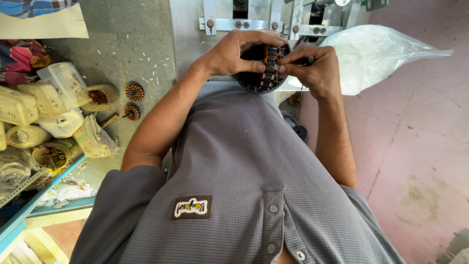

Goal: The person works on a fan motor stator, using a small green tool to adjust and organize the copper wire windings and connections.

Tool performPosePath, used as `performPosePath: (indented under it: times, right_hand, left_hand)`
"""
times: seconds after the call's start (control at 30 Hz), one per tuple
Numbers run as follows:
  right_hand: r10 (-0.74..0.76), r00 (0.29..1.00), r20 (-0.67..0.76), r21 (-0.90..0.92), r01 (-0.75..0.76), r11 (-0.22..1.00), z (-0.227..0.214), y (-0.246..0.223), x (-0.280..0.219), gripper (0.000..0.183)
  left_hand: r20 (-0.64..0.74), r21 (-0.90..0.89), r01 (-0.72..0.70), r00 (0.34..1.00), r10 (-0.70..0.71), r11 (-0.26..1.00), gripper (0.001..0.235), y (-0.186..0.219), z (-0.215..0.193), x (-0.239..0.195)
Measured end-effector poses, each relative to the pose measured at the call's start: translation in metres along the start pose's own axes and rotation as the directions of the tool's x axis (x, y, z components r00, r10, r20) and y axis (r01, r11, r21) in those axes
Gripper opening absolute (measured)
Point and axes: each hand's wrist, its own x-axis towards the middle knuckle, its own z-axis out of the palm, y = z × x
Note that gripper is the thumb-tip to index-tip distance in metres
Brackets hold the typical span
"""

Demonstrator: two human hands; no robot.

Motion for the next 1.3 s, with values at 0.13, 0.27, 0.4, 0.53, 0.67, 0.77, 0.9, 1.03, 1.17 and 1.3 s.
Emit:
performPosePath:
  times: [0.13,0.27,0.4,0.53,0.67,0.77,0.9,1.03,1.17,1.3]
  right_hand:
    - [0.114,0.993,-0.003,0.042,-0.114,0.993,0.001,-0.004,0.005,0.015]
    - [0.045,0.998,0.033,-0.063,-0.043,0.997,-0.001,-0.003,0.011,0.020]
    - [0.075,0.997,0.036,-0.110,-0.071,0.991,-0.001,-0.003,0.015,0.022]
    - [0.062,0.997,0.040,-0.115,-0.057,0.992,0.001,-0.012,0.016,0.024]
    - [0.034,0.998,0.047,-0.313,-0.018,0.950,-0.001,-0.020,0.015,0.022]
    - [0.003,0.999,0.041,-0.343,0.011,0.939,0.001,-0.021,0.013,0.025]
    - [-0.024,1.000,-0.002,-0.134,0.023,0.991,0.005,-0.015,0.000,0.038]
    - [-0.033,0.996,-0.081,0.509,0.070,0.858,0.002,-0.005,-0.011,0.042]
    - [0.150,0.937,-0.316,0.725,0.137,0.674,-0.003,-0.006,-0.019,0.033]
    - [0.140,0.911,-0.389,0.707,0.197,0.679,0.005,0.004,-0.036,0.028]
  left_hand:
    - [0.018,-0.014,0.014,1.000,-0.014,1.000,0.057,0.002,-0.002,0.002]
    - [0.027,-0.017,0.043,0.999,-0.043,0.999,0.058,0.004,-0.004,0.003]
    - [0.000,0.011,0.037,0.999,-0.037,0.999,0.057,0.005,-0.004,0.000]
    - [-0.011,0.023,0.035,0.999,-0.035,0.999,0.055,0.007,-0.003,0.000]
    - [-0.002,0.001,0.028,1.000,-0.028,1.000,0.054,0.002,-0.001,0.001]
    - [0.014,0.096,0.011,1.000,-0.012,0.995,0.054,-0.001,-0.001,0.001]
    - [0.005,0.369,0.022,1.000,-0.025,0.929,0.081,-0.005,0.007,-0.006]
    - [-0.043,0.617,0.000,0.998,0.034,0.787,0.119,-0.004,0.031,-0.004]
    - [-0.088,0.693,0.056,0.996,0.007,0.719,0.101,-0.006,0.042,-0.004]
    - [-0.062,0.754,-0.052,0.987,0.149,0.655,0.089,-0.010,0.050,-0.009]
